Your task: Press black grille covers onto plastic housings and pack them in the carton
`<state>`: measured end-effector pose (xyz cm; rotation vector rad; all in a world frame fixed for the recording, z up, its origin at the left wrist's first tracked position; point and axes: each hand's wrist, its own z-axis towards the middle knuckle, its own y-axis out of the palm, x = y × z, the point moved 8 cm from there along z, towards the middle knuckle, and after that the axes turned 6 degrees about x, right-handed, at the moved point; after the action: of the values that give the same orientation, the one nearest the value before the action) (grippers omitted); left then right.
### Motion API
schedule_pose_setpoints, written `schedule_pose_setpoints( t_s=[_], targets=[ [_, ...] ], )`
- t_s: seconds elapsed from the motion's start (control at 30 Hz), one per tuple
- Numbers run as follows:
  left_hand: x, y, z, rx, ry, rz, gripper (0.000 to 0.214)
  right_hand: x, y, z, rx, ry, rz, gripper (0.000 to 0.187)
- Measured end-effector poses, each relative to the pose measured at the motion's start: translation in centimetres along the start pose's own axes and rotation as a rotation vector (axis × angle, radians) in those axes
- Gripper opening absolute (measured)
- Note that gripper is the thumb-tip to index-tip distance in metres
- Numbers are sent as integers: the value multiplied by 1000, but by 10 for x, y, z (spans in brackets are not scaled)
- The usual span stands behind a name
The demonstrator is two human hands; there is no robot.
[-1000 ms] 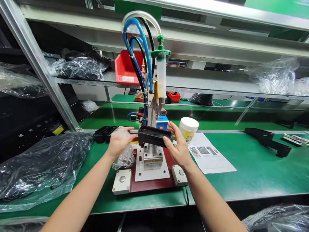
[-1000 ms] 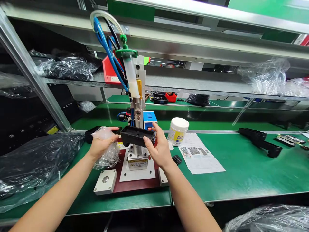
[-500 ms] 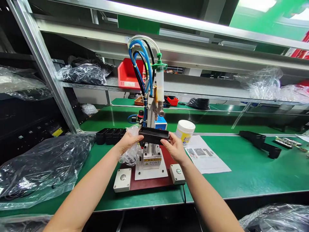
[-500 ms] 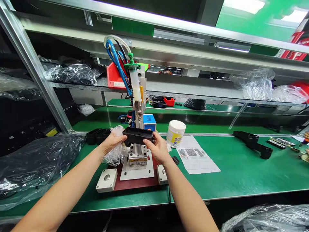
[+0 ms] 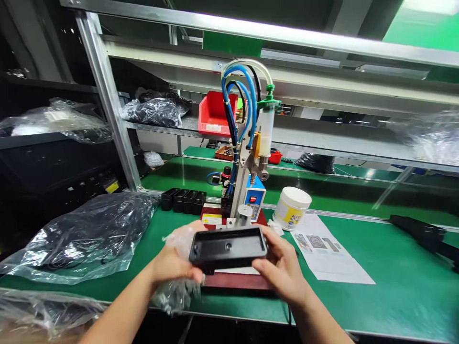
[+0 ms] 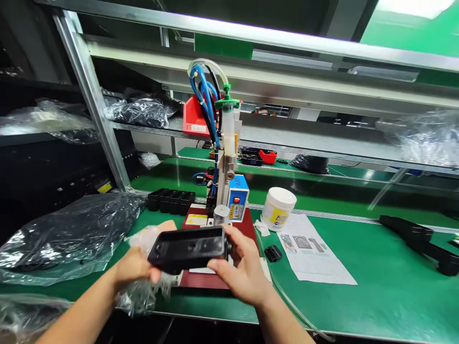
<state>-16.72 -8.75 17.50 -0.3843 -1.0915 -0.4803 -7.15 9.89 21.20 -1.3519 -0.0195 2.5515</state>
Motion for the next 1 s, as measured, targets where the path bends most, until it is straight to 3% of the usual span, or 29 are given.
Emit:
schedule_pose_setpoints(
  t_s=[0.1, 0.27, 0.37, 0.43, 0.57, 0.73, 0.87, 1.0],
  targets=[
    [-9, -4, -46, 13, -8, 44, 76, 12, 24, -17, -53, 53, 62, 57],
    [-41, -61, -101, 444, -174, 178, 68, 36, 66, -26, -210, 205, 176, 61],
    [-51, -107, -112, 732, -222, 375, 63, 47, 64, -34, -166, 228, 177, 60],
    [-56, -131, -104, 845, -261, 630, 52, 57, 53, -46, -110, 246, 118, 47],
    [-94, -146, -57, 791, -398, 894, 52, 81, 31, -76, -50, 318, -86, 29],
    [-142, -131, -12, 735, -527, 972, 59, 100, 8, -107, 42, 391, -165, 32],
    [-154, -116, 2, 673, -591, 988, 58, 109, -6, -121, 97, 428, -195, 32],
    [-156, -105, -2, 607, -613, 934, 57, 111, -4, -125, 87, 416, -222, 29]
  ],
)
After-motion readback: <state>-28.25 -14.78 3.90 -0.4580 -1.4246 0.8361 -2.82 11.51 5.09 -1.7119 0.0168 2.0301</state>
